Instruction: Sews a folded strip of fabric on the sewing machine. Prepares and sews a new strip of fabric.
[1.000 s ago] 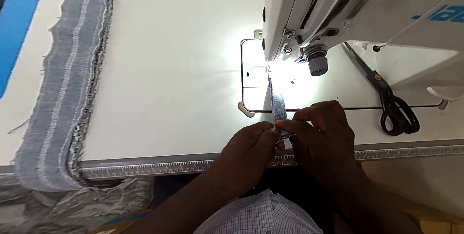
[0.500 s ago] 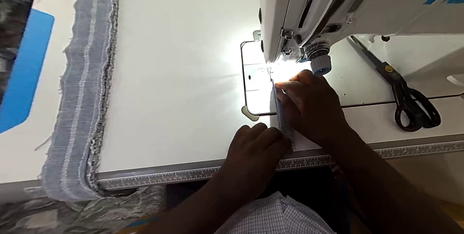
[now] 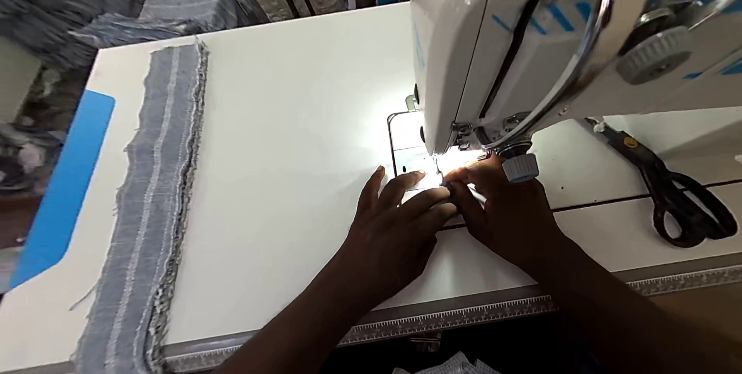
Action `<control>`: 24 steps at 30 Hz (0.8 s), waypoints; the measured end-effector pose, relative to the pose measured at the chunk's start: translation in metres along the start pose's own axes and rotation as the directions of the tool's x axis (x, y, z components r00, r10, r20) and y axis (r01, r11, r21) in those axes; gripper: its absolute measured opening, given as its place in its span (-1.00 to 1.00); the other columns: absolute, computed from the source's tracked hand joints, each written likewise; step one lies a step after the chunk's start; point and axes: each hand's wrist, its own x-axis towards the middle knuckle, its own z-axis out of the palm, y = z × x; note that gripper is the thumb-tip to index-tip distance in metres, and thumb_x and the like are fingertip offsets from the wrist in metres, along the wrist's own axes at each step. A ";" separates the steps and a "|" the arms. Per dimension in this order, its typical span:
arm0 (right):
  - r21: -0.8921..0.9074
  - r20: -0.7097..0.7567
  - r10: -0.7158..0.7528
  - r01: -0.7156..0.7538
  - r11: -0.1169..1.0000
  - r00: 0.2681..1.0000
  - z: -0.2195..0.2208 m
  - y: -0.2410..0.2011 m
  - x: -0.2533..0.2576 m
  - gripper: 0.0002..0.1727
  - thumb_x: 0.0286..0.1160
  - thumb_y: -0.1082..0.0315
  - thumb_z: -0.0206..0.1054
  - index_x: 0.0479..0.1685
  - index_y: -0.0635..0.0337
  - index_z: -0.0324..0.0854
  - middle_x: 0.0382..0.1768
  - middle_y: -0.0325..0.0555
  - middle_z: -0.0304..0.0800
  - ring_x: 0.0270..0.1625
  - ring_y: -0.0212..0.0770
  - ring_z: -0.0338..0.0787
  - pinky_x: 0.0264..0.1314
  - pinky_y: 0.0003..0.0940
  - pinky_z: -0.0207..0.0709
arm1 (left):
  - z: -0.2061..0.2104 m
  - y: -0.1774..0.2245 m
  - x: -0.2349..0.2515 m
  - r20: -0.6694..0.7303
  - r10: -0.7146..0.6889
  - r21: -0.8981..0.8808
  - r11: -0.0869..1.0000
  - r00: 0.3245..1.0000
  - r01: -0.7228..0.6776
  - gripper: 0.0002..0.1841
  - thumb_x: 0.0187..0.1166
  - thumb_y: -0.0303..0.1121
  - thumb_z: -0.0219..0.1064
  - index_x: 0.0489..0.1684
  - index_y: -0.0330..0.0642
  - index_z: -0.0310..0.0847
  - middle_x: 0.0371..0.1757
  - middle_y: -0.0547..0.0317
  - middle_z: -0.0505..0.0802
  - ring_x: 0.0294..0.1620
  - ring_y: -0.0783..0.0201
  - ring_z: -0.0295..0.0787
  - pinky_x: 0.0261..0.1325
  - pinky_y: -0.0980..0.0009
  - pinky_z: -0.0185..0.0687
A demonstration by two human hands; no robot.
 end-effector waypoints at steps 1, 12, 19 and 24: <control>0.005 -0.008 -0.004 0.004 1.000 1.000 0.000 0.001 0.000 -0.74 0.65 0.15 0.22 -0.05 -0.03 0.82 -0.16 -0.08 0.76 -0.08 -0.10 0.77 -0.12 -0.23 0.65 | 0.000 -0.004 0.004 -0.005 -0.005 0.005 1.000 1.000 0.005 -0.62 0.64 -0.26 0.10 0.25 0.21 0.79 0.50 0.38 0.73 0.73 -0.04 0.35 0.71 -0.40 0.02; 0.002 0.221 -0.254 0.260 0.966 0.942 -0.006 0.043 0.018 -0.49 0.59 0.23 0.00 0.41 0.02 0.72 0.21 -0.01 0.82 0.35 0.09 0.68 0.32 0.02 0.53 | 0.005 -0.012 0.001 -0.216 -0.008 0.089 0.996 0.976 0.028 -0.68 0.66 -0.22 0.17 0.13 0.03 0.85 0.15 0.15 0.83 0.41 0.03 0.62 0.64 -0.10 0.27; -0.048 0.207 -0.237 0.252 0.967 0.949 -0.020 0.023 0.003 -0.51 0.50 0.42 0.11 0.39 0.09 0.73 0.18 0.09 0.76 0.24 0.07 0.72 0.24 -0.10 0.62 | 0.008 -0.009 0.003 -0.252 -0.045 0.098 0.993 0.967 0.072 -0.72 0.64 -0.19 0.21 0.07 0.02 0.84 0.40 0.03 0.73 0.64 -0.11 0.41 0.70 -0.16 0.16; -0.074 0.167 -0.090 0.103 0.992 0.982 -0.007 0.009 0.000 -0.52 0.45 0.43 0.16 0.32 0.00 0.78 0.07 0.07 0.70 0.18 0.06 0.69 0.12 -0.13 0.61 | 0.010 -0.010 0.005 -0.266 -0.040 0.102 0.992 0.963 0.069 -0.71 0.67 -0.15 0.18 0.05 0.03 0.83 0.35 0.04 0.75 0.60 -0.08 0.45 0.67 -0.11 0.20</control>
